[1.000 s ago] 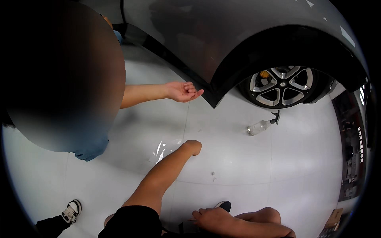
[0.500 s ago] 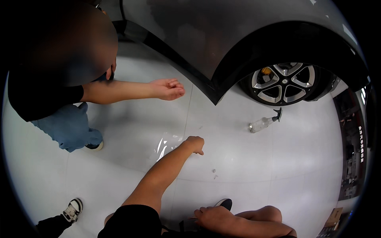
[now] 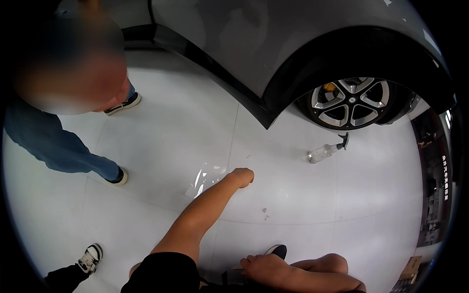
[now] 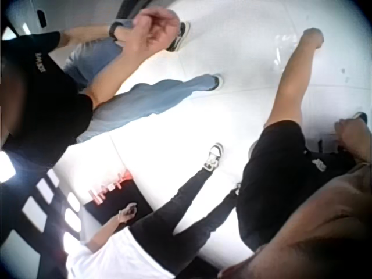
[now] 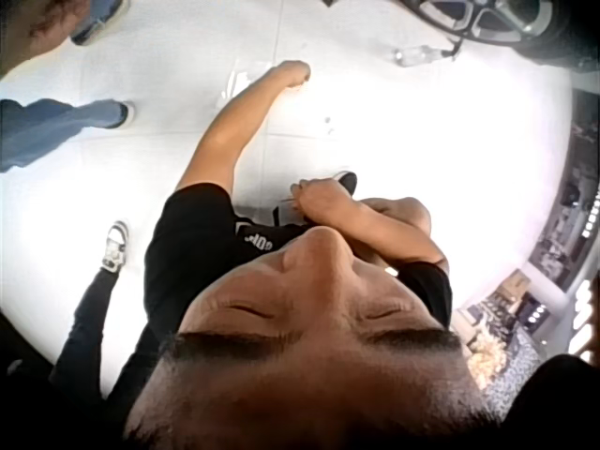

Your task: The person applies a protective film to the car's wheel arch. They spray the surface with liquid, use a squeegee to smooth the film, and trim the edges with a knife.

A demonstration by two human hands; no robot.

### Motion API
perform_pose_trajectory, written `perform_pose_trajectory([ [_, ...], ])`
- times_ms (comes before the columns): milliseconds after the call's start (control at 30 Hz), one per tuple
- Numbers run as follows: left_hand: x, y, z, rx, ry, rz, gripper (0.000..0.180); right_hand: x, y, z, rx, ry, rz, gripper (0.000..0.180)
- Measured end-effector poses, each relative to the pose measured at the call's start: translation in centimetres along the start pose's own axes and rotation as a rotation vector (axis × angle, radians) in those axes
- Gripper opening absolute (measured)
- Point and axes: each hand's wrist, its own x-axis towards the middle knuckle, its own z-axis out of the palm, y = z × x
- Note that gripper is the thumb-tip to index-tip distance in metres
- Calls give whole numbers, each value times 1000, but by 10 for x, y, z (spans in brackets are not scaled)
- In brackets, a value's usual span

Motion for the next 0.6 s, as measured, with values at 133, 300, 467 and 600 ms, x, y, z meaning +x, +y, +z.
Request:
perform_pose_trajectory([
  [133,-1,51,-52,-33,-216,32,16,-7,2,-1,13,-11,52,37],
  [300,-15,61,-75,-32,-414,-62,22,-4,-1,0,16,-15,29,37],
  [467,-12,66,-75,-67,-484,-41,25,-5,0,0,17,2,34,36],
  [600,-13,66,-75,-59,-521,-21,25,-5,-1,-3,23,23,15,30],
])
